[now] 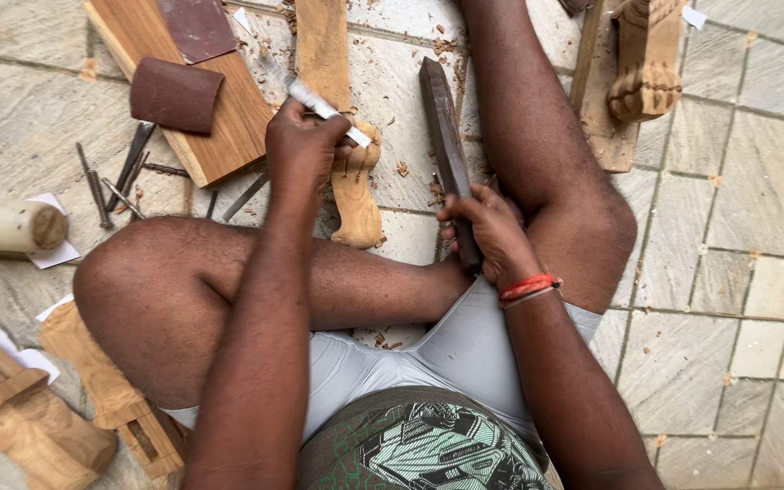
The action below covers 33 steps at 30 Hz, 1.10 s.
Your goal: The person sits on the floor and carves a wooden piece shaped like a foot using a chisel and a wooden mallet. They repeatedly strike the chisel to shape the wood, with wood shavings accumulating around the work area.
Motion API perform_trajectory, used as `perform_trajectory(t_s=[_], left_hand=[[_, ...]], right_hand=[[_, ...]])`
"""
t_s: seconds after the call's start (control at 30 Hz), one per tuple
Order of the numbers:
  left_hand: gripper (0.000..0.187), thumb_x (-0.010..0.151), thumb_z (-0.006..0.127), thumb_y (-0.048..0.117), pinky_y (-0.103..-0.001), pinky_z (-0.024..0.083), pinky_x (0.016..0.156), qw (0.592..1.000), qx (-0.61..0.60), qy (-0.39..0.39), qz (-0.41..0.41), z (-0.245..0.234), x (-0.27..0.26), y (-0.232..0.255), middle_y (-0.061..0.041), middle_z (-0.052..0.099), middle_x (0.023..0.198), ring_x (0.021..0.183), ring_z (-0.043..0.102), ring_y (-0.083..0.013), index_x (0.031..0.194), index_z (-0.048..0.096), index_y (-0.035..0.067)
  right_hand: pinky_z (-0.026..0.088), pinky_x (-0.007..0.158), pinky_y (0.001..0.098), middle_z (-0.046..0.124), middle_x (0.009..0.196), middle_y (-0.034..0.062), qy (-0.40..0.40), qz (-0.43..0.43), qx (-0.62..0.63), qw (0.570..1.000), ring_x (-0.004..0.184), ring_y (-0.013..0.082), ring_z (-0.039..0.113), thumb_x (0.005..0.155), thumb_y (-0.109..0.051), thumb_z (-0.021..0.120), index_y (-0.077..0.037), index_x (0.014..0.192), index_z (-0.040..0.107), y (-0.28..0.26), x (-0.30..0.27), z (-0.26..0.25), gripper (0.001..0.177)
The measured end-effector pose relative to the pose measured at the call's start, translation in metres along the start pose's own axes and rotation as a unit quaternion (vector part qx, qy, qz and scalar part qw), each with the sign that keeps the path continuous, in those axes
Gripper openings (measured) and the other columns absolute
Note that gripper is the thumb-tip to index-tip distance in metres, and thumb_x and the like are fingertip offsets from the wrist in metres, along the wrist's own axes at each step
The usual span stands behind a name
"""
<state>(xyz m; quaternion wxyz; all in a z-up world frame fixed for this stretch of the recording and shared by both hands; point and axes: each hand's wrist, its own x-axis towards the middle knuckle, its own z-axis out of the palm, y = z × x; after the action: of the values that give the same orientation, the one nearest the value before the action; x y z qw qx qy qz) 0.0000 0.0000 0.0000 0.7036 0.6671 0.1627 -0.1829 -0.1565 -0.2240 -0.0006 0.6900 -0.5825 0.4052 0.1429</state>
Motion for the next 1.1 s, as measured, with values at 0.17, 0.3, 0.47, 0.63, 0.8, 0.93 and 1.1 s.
perform_trajectory(t_s=[0.17,0.3,0.47,0.63,0.8,0.93,1.1], left_hand=[[0.017,0.092,0.073,0.009,-0.021,0.062,0.052,0.99,0.021,0.127,0.05,0.021,0.0,-0.021,-0.01,0.078,0.089,0.063,0.076,-0.0111,0.107,0.069,0.002],[0.015,0.102,0.064,0.018,-0.018,0.063,0.055,0.991,0.037,0.125,0.044,0.026,0.002,-0.036,-0.008,0.078,0.09,0.067,0.076,-0.0072,0.111,0.067,0.006],[0.025,0.093,0.071,0.015,-0.03,0.062,0.067,0.973,0.092,0.128,0.171,0.021,-0.006,-0.044,-0.011,0.079,0.094,0.077,0.078,-0.0161,0.117,0.07,0.007],[0.021,0.09,0.075,0.016,-0.038,0.061,0.076,0.951,0.127,0.174,0.22,0.02,-0.005,-0.05,-0.012,0.079,0.097,0.086,0.077,-0.0233,0.11,0.073,0.007],[0.016,0.096,0.069,0.014,-0.039,0.061,0.077,0.951,0.08,0.171,0.245,0.017,-0.013,-0.056,-0.012,0.079,0.096,0.086,0.078,-0.0232,0.109,0.074,0.005],[0.016,0.094,0.07,0.014,-0.04,0.061,0.073,0.947,0.112,0.176,0.246,0.012,-0.015,-0.051,-0.013,0.078,0.092,0.082,0.078,-0.0252,0.107,0.073,0.005],[0.015,0.094,0.066,0.012,-0.039,0.062,0.072,0.962,0.094,0.162,0.199,0.017,-0.01,-0.048,-0.012,0.078,0.091,0.08,0.079,-0.0229,0.106,0.071,0.005]], right_hand=[[0.045,0.044,0.021,0.059,0.071,-0.0019,0.021,-0.092,-0.027,0.995,0.051,0.0065,0.054,0.103,-0.043,0.058,-0.006,0.134,0.06,-0.024,-0.031,0.022,0.048],[0.048,0.049,0.0197,0.06,0.073,-0.002,-0.003,-0.224,-0.007,0.975,0.055,0.005,0.055,0.105,-0.045,0.054,-0.006,0.14,0.057,-0.035,-0.054,0.034,0.053],[0.053,0.065,0.0253,0.063,0.088,0.004,-0.035,-0.382,0.031,0.923,0.072,0.012,0.061,0.11,-0.032,0.062,0.001,0.142,0.053,-0.05,-0.112,0.048,0.046],[0.056,0.071,0.027,0.063,0.094,0.0059,-0.049,-0.434,-0.03,0.899,0.073,0.0135,0.064,0.098,-0.014,0.07,0.001,0.144,0.045,-0.097,-0.161,0.05,0.055],[0.053,0.061,0.0257,0.068,0.113,0.0055,-0.067,-0.474,-0.034,0.877,0.069,0.0105,0.058,0.101,-0.018,0.068,0.002,0.153,0.045,-0.124,-0.171,0.079,0.06],[0.061,0.065,0.0273,0.065,0.101,0.0086,-0.122,-0.496,-0.099,0.854,0.074,0.0136,0.068,0.11,-0.016,0.067,0.003,0.152,0.04,-0.141,-0.159,0.085,0.053],[0.058,0.067,0.0325,0.066,0.1,0.0087,-0.108,-0.577,-0.319,0.744,0.076,0.017,0.067,0.106,-0.025,0.072,-0.006,0.15,0.048,-0.166,-0.118,0.089,0.054]])
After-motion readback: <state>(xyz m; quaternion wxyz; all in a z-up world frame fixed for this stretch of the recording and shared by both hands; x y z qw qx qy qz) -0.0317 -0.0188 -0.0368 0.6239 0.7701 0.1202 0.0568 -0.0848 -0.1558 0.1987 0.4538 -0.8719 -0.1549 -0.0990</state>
